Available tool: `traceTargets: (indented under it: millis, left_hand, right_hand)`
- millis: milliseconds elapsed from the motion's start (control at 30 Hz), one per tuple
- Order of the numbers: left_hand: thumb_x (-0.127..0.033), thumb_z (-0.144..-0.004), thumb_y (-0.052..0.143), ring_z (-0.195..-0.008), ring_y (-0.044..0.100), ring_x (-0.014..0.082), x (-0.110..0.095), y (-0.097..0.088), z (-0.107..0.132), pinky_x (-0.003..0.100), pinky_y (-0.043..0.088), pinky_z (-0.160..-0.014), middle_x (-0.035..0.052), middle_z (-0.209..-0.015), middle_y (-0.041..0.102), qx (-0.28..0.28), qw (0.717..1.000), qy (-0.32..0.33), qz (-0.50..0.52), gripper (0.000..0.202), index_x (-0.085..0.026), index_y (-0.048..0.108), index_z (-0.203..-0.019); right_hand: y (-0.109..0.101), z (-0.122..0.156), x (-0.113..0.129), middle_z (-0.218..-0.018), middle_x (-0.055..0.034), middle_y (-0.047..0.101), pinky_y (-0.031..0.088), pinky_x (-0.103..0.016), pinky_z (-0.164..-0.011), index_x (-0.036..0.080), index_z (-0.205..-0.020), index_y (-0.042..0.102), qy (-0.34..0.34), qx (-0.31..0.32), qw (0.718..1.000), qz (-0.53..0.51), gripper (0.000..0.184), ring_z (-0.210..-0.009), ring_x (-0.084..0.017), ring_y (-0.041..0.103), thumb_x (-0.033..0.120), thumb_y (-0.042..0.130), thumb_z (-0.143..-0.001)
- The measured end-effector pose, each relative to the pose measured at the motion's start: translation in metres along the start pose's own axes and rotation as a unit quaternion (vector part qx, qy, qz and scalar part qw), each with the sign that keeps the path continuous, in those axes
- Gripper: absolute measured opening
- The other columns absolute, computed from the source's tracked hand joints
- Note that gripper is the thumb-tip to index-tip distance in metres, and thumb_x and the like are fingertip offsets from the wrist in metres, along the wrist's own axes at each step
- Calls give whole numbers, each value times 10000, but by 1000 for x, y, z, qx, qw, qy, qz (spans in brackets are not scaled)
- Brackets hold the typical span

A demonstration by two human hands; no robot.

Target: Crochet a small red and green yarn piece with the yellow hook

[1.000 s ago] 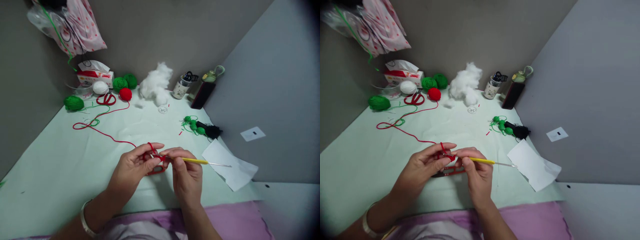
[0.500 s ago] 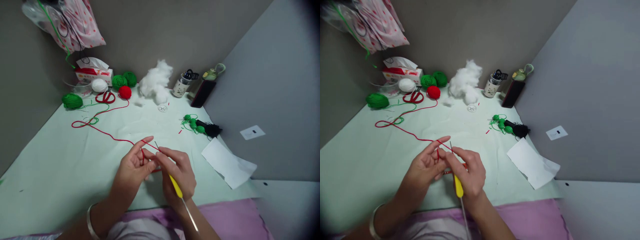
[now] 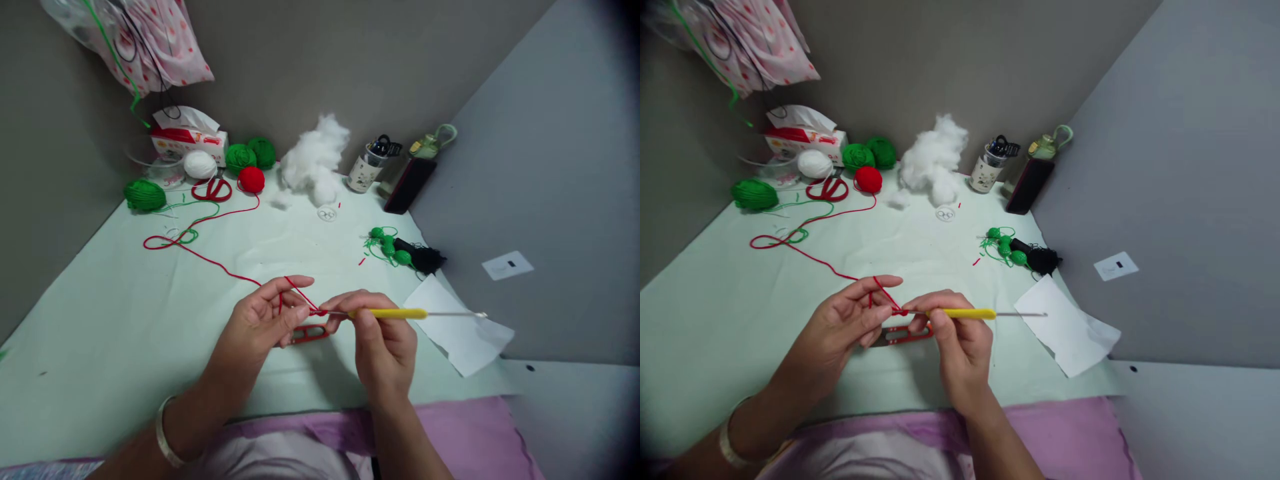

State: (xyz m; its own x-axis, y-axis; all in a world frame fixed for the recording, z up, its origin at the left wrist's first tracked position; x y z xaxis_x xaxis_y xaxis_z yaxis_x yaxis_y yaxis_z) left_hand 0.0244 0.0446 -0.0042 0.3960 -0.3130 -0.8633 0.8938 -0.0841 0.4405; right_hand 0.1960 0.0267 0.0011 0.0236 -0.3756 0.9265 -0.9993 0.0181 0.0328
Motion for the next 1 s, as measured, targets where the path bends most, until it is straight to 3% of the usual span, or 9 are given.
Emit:
traceTargets:
  millis: [67, 167, 300, 367, 433, 567, 667, 867, 1000]
  left_hand:
    - [-265, -834, 869, -582, 467, 68, -1, -1, 1, 195, 381, -524, -32, -759, 645, -25, 999, 12, -22, 281, -228, 806, -1106]
    - [-238, -817, 889, -611, 492, 76, 0, 2, 2, 176, 404, -551, -48, -715, 639, -35, 999, 22, -21, 429, -225, 756, -1225]
    - [-295, -788, 919, -532, 444, 51, 6, 8, 2, 162, 359, -484, -52, -704, 638, 20, 996, -22, 83, 595, -186, 680, -1321]
    - [-305, -800, 908, -468, 362, 23, 8, 9, 1, 150, 307, -445, -73, -647, 585, 58, 986, -72, 142, 531, -163, 699, -1267]
    - [-260, -826, 883, -430, 282, 2, 7, 8, 1, 139, 267, -427, -101, -587, 514, 71, 978, -99, 171, 417, -153, 724, -1196]
    - [-185, -839, 857, -409, 290, -19, 5, 8, 1, 131, 244, -411, -105, -616, 513, 36, 985, -59, 159, 314, -177, 741, -1130]
    - [-208, -854, 850, -417, 354, -24, 9, 11, 2, 132, 269, -411, -85, -695, 563, 51, 989, -43, 132, 294, -200, 753, -1131]
    - [-267, -878, 850, -442, 440, -21, 12, 9, 2, 132, 302, -436, -69, -724, 610, 42, 995, -19, 84, 303, -208, 766, -1163]
    - [-266, -840, 885, -433, 420, -15, 13, 10, 1, 131, 315, -441, -78, -681, 602, 33, 992, -30, 115, 373, -184, 756, -1181]
  right_hand:
    - [0, 4, 4, -982, -53, 802, 624, -353, -710, 267, -1122, 751, -73, 13, 993, 93, 233, -780, -186, 745, 194, 538, -1062]
    - [4, 9, 5, -1065, -69, 810, 639, -370, -775, 293, -1293, 714, -185, 59, 950, 245, 348, -929, -221, 775, 123, 584, -1019]
    - [9, 13, 2, -1148, -67, 797, 649, -351, -837, 348, -1374, 697, -255, 80, 895, 357, 486, -1033, -236, 774, 109, 705, -951]
    - [8, 13, 2, -1132, -64, 782, 645, -369, -847, 358, -1356, 708, -248, 59, 908, 332, 447, -1036, -240, 760, 139, 693, -966]
    - [6, 11, 2, -1065, -63, 769, 629, -378, -803, 332, -1288, 739, -198, 20, 947, 251, 342, -973, -226, 738, 165, 620, -1014]
    - [7, 4, 0, -899, -34, 736, 571, -332, -675, 298, -1070, 792, -73, -36, 996, 40, 243, -816, -187, 679, 211, 565, -1056]
    - [12, 0, 0, -954, -41, 774, 598, -339, -754, 285, -1023, 810, -47, -28, 998, 39, 191, -900, -196, 715, 228, 628, -1032]
    - [12, 2, 1, -988, -39, 787, 622, -331, -753, 279, -1097, 787, -91, -3, 990, 110, 243, -924, -194, 738, 144, 597, -1028]
    - [10, 13, -1, -1123, -62, 762, 623, -328, -786, 312, -1259, 768, -182, 19, 940, 287, 407, -978, -203, 742, 57, 667, -959]
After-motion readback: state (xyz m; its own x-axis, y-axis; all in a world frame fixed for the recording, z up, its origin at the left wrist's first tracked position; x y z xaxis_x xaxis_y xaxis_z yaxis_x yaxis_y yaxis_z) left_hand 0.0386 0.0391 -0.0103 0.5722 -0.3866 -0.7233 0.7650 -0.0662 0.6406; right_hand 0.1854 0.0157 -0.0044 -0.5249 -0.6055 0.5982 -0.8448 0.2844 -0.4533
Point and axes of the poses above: each hand's wrist, its own z-axis away from the middle knuckle, its own y-axis out of the palm, x = y × z, the point moved 2 cm from there along -z, towards the middle knuckle
